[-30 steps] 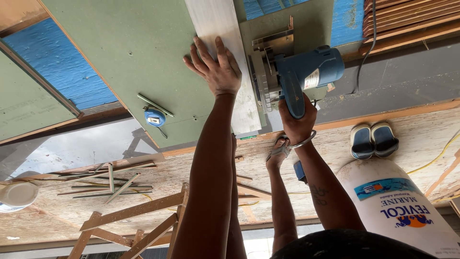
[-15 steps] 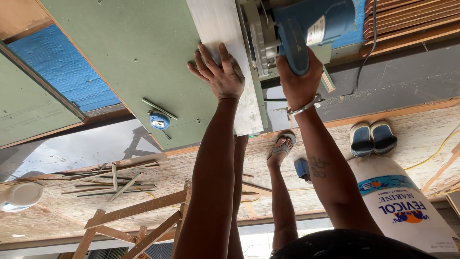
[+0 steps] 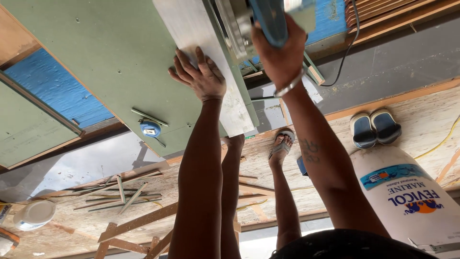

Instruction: Cutting a long wooden board using a circular saw guided by a straight edge.

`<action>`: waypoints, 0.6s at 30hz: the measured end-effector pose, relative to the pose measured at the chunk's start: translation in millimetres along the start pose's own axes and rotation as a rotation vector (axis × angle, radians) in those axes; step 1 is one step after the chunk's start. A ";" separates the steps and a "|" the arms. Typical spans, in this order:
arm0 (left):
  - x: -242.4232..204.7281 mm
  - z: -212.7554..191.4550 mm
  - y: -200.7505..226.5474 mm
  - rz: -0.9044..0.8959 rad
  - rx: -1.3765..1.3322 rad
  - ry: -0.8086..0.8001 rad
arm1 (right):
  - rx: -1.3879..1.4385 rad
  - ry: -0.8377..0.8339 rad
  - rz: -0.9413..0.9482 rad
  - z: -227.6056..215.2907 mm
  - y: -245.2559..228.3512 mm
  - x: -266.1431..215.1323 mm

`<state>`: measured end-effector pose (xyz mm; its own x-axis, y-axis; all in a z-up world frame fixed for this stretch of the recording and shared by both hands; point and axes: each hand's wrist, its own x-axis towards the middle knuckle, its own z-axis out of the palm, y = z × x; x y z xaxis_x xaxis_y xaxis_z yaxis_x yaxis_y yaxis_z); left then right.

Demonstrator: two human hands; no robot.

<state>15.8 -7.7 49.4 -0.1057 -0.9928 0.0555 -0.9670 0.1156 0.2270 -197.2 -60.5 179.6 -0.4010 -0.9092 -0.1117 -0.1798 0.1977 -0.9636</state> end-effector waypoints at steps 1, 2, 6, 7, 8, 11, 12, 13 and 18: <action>-1.0 1.1 0.0 -0.005 0.018 -0.016 | -0.021 -0.002 0.092 -12.5 0.4 -22.6; -0.8 1.8 -2.1 -0.005 0.039 -0.031 | -0.036 -0.003 0.185 -23.1 1.5 -45.9; 1.8 6.4 -5.4 0.032 0.031 0.018 | -0.083 0.001 0.321 -70.9 24.3 -154.5; 3.3 6.5 -5.8 0.044 0.037 0.030 | -0.133 0.000 0.352 -80.0 24.5 -177.4; 2.3 5.6 -6.6 0.054 0.043 0.036 | -0.183 -0.003 0.389 -89.0 24.1 -202.2; 6.1 2.8 -6.1 0.064 0.036 0.039 | -0.202 -0.016 0.498 -109.9 31.7 -273.3; 6.8 2.4 -4.8 0.067 0.038 0.042 | -0.198 -0.015 0.496 -114.0 27.2 -286.8; 7.9 2.2 -4.5 0.060 0.056 0.035 | -0.223 -0.016 0.482 -117.1 22.8 -300.3; 5.8 1.5 -5.7 0.041 0.052 0.036 | -0.234 -0.034 0.551 -128.0 5.0 -355.3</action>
<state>20.4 -14.2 46.9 -0.1379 -0.9855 0.0984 -0.9729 0.1534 0.1729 -170.6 310.5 245.6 -0.4633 -0.6605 -0.5909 -0.1483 0.7151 -0.6831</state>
